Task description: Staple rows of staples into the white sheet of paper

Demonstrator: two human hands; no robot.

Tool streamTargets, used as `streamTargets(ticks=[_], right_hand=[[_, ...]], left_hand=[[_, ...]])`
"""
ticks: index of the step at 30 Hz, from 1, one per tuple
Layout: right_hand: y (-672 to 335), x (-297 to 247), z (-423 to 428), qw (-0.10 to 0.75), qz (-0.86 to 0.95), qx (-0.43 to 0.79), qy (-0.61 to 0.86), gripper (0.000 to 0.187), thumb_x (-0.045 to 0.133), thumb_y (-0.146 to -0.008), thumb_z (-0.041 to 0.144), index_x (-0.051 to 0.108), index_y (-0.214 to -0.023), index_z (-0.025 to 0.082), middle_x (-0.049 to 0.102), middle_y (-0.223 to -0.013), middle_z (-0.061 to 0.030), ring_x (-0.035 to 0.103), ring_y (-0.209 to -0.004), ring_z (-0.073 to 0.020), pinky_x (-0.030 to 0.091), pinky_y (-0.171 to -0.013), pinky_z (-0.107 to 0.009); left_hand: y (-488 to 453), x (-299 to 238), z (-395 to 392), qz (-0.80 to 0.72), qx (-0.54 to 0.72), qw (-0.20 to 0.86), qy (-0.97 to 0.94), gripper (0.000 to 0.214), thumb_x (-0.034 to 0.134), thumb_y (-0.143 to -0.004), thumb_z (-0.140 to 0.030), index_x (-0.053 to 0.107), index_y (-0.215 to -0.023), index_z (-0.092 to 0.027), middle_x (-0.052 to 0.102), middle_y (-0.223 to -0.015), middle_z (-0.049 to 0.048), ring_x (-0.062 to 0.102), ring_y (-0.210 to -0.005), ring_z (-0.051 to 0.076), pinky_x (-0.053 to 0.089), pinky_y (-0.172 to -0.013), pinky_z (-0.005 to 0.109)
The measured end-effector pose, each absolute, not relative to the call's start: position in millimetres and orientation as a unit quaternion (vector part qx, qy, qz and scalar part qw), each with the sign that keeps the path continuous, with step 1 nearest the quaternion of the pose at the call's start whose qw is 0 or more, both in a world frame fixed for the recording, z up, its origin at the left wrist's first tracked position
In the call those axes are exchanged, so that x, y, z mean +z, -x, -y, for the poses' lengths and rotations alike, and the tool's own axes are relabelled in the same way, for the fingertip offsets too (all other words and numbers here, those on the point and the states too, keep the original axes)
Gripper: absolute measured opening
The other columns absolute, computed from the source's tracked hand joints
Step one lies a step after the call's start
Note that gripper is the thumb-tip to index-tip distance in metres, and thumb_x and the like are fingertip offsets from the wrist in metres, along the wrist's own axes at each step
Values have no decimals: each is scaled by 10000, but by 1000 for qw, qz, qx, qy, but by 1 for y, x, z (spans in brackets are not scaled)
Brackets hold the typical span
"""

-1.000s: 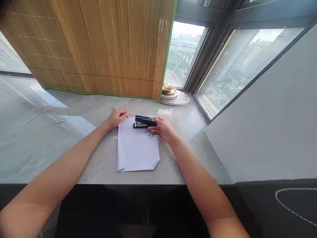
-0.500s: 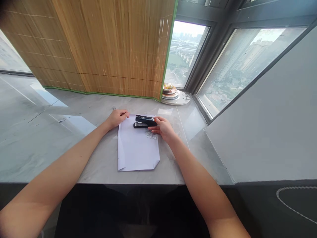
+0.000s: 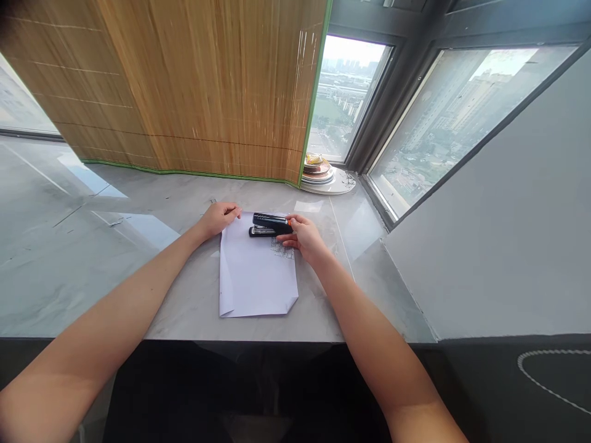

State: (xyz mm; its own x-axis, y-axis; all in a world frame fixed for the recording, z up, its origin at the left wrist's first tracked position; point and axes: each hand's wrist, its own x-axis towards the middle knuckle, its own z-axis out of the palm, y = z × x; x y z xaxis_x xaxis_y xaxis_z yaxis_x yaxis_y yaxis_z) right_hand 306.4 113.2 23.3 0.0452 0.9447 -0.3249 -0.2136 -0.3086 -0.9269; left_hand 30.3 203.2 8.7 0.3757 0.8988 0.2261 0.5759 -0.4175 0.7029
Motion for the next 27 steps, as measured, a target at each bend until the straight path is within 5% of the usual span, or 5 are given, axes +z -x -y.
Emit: streamTargets(ticks=[22, 27], right_hand=[[-307, 22, -113, 490, 343, 593, 539, 220, 504, -1026, 165, 687, -1136, 221, 681, -962, -59, 738, -613, -132, 606, -511, -228], [-310, 22, -110, 482, 369, 578, 545, 122, 601, -1006, 287, 697, -1054, 231, 674, -892, -19, 564, -465, -67, 546, -472, -224]], left_hand=[[-30, 9, -203, -484, 312, 294, -762, 380, 517, -944, -477, 615, -701, -202, 441, -537, -33, 386, -534, 139, 316, -603, 305], [-30, 7, -206, -481, 322, 314, -752, 377, 511, -954, -476, 582, -696, -210, 472, -538, -26, 420, -535, 145, 334, -614, 305]])
